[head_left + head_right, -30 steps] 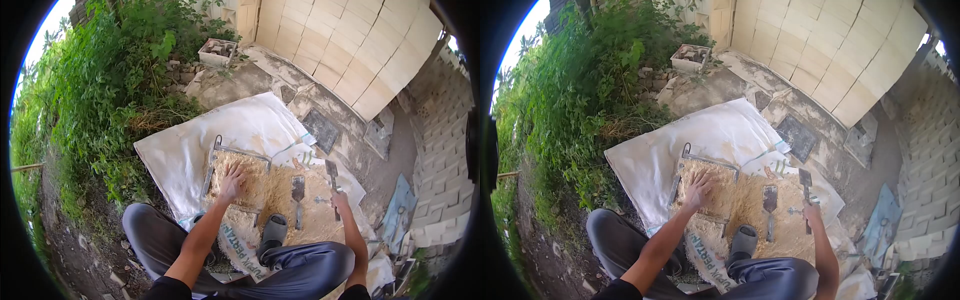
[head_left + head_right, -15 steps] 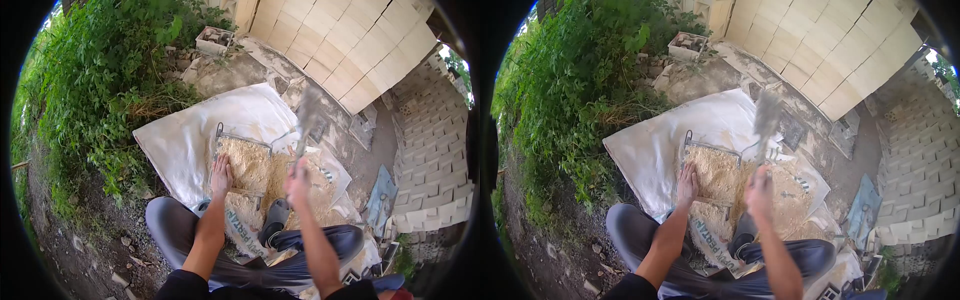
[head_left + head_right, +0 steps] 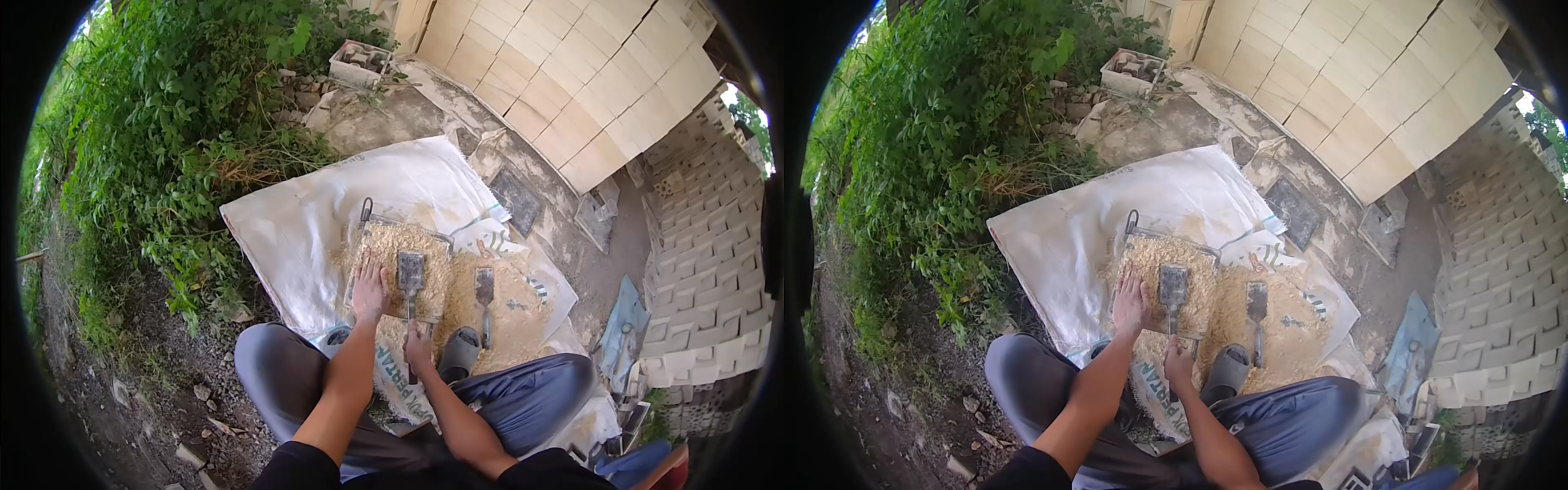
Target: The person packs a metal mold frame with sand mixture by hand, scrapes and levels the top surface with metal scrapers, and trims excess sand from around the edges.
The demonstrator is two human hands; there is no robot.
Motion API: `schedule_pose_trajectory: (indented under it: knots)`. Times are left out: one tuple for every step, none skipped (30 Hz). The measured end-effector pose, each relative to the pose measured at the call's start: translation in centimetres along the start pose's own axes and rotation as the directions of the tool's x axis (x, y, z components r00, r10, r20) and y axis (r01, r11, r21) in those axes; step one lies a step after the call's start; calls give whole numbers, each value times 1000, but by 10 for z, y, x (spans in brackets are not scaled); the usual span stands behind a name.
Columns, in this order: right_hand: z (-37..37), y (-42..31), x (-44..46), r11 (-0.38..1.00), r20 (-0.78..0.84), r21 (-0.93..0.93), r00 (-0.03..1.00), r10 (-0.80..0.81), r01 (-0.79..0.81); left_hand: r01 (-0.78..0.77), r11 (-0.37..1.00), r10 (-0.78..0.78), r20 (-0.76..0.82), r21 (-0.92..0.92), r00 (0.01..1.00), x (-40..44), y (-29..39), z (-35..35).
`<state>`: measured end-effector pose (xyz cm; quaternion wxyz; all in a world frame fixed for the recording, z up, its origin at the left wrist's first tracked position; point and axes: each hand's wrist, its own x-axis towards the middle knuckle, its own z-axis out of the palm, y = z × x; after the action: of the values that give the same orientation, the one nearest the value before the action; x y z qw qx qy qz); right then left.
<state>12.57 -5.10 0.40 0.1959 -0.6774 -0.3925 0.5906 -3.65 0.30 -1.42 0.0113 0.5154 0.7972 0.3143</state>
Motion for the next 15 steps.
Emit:
schedule_pose_trajectory:
  knots:
    - [0,-4,-2,1000,6,-4,1000,-2,2,5,1000,-5,27,-4,1000,1,1,-2]
    - [0,-9,-2,992,-47,-54,992,-119,116,14,1000,-14,22,-2,1000,2,3,-2]
    - [-1,-11,-3,970,-95,-109,969,-229,218,19,1000,-19,2,-22,1000,1,3,-1]
    - [1,-20,-5,971,-89,-110,971,-223,213,18,999,-19,-16,-40,1000,1,4,-2]
    - [3,-30,-3,962,-74,-26,959,-273,272,22,999,-22,-11,-32,1000,3,6,-4]
    - [6,-36,-5,945,-64,60,946,-317,320,36,998,-35,33,-59,999,2,6,-8]
    - [9,-36,-5,950,-56,66,952,-302,305,53,995,-47,77,-82,996,2,5,-10]
    - [11,-36,-6,945,-37,62,947,-320,322,48,994,-39,93,-95,995,2,4,-9]
    - [11,-36,-7,937,-23,56,939,-344,345,45,995,-37,101,-87,994,1,3,-10]
    - [12,-8,8,958,26,-1,958,-287,287,42,997,-34,106,-72,994,3,6,-12]
    - [12,20,20,957,25,3,957,-289,289,40,998,-34,109,-57,994,5,8,-13]
    - [14,39,28,986,0,-36,987,-163,163,35,998,-29,101,-56,994,4,10,-10]
    - [19,41,29,997,-22,-67,999,-42,40,38,999,-34,137,-25,990,4,10,-10]
    - [19,42,31,991,-68,-124,996,-61,53,44,999,-45,172,10,984,6,6,-11]
    - [21,43,33,991,-59,-123,996,-65,57,47,999,-49,165,17,985,7,3,-11]
